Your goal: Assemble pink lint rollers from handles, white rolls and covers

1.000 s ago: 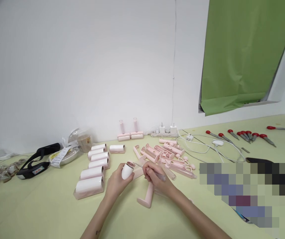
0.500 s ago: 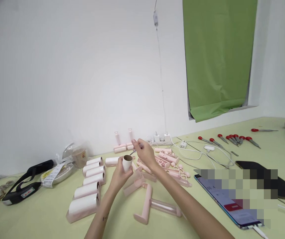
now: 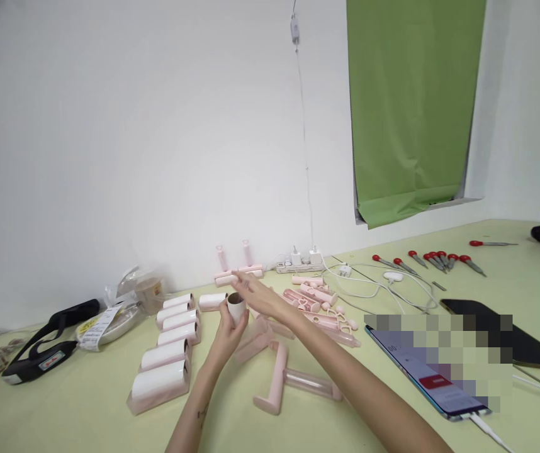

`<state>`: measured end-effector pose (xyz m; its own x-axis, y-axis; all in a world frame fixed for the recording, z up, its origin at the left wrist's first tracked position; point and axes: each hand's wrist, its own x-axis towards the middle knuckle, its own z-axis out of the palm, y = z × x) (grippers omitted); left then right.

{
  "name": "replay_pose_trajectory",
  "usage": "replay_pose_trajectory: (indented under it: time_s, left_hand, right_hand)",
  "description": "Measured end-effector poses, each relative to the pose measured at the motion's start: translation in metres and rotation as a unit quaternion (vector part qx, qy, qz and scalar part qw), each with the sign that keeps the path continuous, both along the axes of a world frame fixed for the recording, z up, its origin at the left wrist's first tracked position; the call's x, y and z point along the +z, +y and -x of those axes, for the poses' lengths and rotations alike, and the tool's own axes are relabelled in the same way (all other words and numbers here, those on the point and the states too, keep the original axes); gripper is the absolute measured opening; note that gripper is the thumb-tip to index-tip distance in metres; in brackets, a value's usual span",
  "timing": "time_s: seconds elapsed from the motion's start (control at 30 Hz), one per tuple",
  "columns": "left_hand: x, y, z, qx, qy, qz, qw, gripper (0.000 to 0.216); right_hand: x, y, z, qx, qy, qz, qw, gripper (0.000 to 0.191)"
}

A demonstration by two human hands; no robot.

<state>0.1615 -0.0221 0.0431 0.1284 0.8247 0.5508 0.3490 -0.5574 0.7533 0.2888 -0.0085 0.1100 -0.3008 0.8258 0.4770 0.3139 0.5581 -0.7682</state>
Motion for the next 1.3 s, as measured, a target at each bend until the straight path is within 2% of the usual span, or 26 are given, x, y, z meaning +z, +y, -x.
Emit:
replay_pose_trajectory:
  time_s: [0.07, 0.1, 0.17, 0.27, 0.33, 0.43, 0.5, 0.67, 0.73, 0.8, 0.87, 1.1, 1.2, 1.3]
  left_hand:
    - [0.002, -0.001, 0.003, 0.046, 0.035, -0.013, 0.998, 0.042]
    - [0.002, -0.002, 0.004, 0.064, 0.075, -0.020, 0.995, 0.043]
    - [0.002, -0.005, 0.004, 0.086, 0.203, -0.018, 0.975, 0.043]
    - [-0.002, -0.008, -0.001, 0.123, 0.412, -0.016, 0.903, 0.038]
    - [-0.006, -0.008, -0.005, 0.133, 0.473, -0.025, 0.870, 0.032]
    - [-0.007, -0.005, -0.008, 0.118, 0.480, -0.033, 0.869, 0.028]
    - [-0.006, -0.005, -0.008, 0.109, 0.476, -0.039, 0.872, 0.035]
    - [-0.008, -0.009, 0.007, 0.127, 0.350, -0.098, 0.923, 0.052]
    - [-0.014, -0.009, 0.018, 0.126, 0.290, -0.052, 0.947, 0.044]
    - [-0.018, -0.007, 0.029, 0.096, 0.242, 0.000, 0.965, 0.031]
    - [-0.021, -0.005, 0.035, 0.071, 0.213, 0.014, 0.974, 0.023]
    - [-0.029, -0.007, 0.026, 0.107, 0.209, 0.006, 0.972, 0.024]
    - [-0.036, -0.011, 0.025, 0.127, 0.292, 0.015, 0.948, 0.027]
    - [-0.034, -0.004, 0.029, 0.176, 0.349, 0.021, 0.920, 0.026]
  right_hand:
    - [0.011, -0.006, -0.008, -0.004, 0.142, -0.032, 0.989, 0.034]
    - [0.016, -0.010, -0.013, -0.011, 0.218, -0.049, 0.975, 0.030]
    - [0.022, -0.019, -0.025, -0.030, 0.317, -0.069, 0.945, 0.021]
    - [0.016, -0.032, -0.041, -0.047, 0.339, -0.055, 0.938, 0.014]
    - [0.003, -0.037, -0.048, -0.031, 0.318, -0.027, 0.947, 0.014]
    - [-0.020, -0.040, -0.054, 0.002, 0.281, 0.010, 0.960, 0.016]
    - [-0.034, -0.040, -0.056, 0.003, 0.272, 0.020, 0.962, 0.017]
    - [-0.058, -0.040, -0.059, -0.031, 0.232, 0.050, 0.971, 0.020]
    - [-0.064, -0.041, -0.059, -0.036, 0.208, 0.054, 0.976, 0.022]
    - [-0.067, -0.044, -0.058, -0.034, 0.192, 0.057, 0.979, 0.023]
    - [-0.068, -0.047, -0.056, -0.026, 0.177, 0.062, 0.982, 0.023]
    - [-0.070, -0.052, -0.053, -0.016, 0.143, 0.065, 0.987, 0.025]
    - [-0.073, -0.051, -0.054, -0.019, 0.116, 0.060, 0.991, 0.027]
    - [-0.072, -0.051, -0.056, -0.026, 0.071, 0.045, 0.996, 0.028]
